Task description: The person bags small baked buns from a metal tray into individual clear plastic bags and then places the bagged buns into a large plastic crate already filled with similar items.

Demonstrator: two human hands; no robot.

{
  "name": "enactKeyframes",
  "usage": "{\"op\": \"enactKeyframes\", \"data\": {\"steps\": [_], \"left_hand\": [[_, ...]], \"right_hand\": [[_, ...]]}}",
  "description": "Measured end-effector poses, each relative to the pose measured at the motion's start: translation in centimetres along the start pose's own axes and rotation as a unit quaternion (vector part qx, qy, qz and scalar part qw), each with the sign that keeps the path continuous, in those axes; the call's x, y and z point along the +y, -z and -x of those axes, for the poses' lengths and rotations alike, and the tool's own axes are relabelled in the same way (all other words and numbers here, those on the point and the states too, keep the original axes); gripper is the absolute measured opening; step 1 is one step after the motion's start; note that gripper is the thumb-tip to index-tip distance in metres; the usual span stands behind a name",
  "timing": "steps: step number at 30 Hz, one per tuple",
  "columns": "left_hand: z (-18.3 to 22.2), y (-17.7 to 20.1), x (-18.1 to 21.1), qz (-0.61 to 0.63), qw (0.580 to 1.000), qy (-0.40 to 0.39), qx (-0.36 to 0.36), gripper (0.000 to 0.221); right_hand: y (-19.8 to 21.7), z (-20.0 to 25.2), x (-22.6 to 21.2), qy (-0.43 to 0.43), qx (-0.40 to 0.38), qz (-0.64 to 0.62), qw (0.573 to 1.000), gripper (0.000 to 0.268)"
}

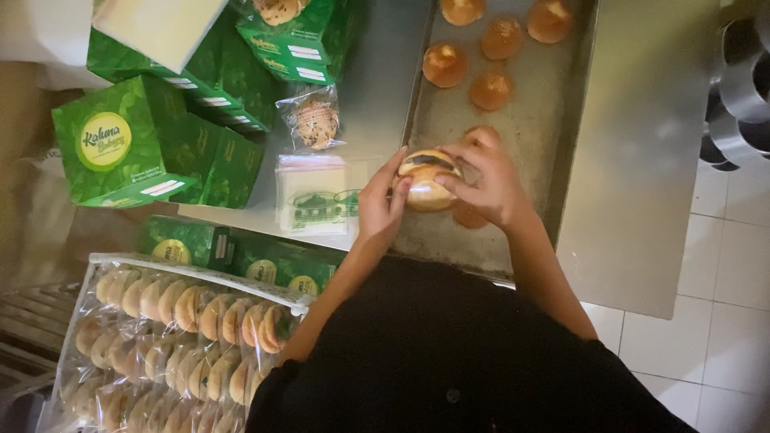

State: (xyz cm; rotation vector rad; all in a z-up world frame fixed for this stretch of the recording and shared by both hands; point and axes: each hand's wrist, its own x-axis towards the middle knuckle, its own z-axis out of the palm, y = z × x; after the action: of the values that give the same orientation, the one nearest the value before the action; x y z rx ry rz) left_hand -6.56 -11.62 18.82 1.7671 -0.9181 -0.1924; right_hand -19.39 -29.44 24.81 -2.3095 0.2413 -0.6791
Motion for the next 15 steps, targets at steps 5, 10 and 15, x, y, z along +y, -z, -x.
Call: {"op": "enactKeyframes", "data": {"steps": [5,10,15], "left_hand": [[-0.5,0.7,3.3,0.025,0.999,0.038,0.029,0.033],[-0.7,0.7,3.2,0.017,0.998,-0.027,0.053,0.029],[-1.2,1.3,4.3,-0.04,0.994,-0.074,0.067,0.03]], "right_hand": [[0.1,-0.3,-1.1,0.02,-0.013,-0.064,0.998,0.043],[-0.6,-0.2,0.5,0.077,-0.022,-0.062,0.995,0.043],[0.2,-0.9,-0.1,0.117,-0.045,-0.018,0.992,0.041]]}}
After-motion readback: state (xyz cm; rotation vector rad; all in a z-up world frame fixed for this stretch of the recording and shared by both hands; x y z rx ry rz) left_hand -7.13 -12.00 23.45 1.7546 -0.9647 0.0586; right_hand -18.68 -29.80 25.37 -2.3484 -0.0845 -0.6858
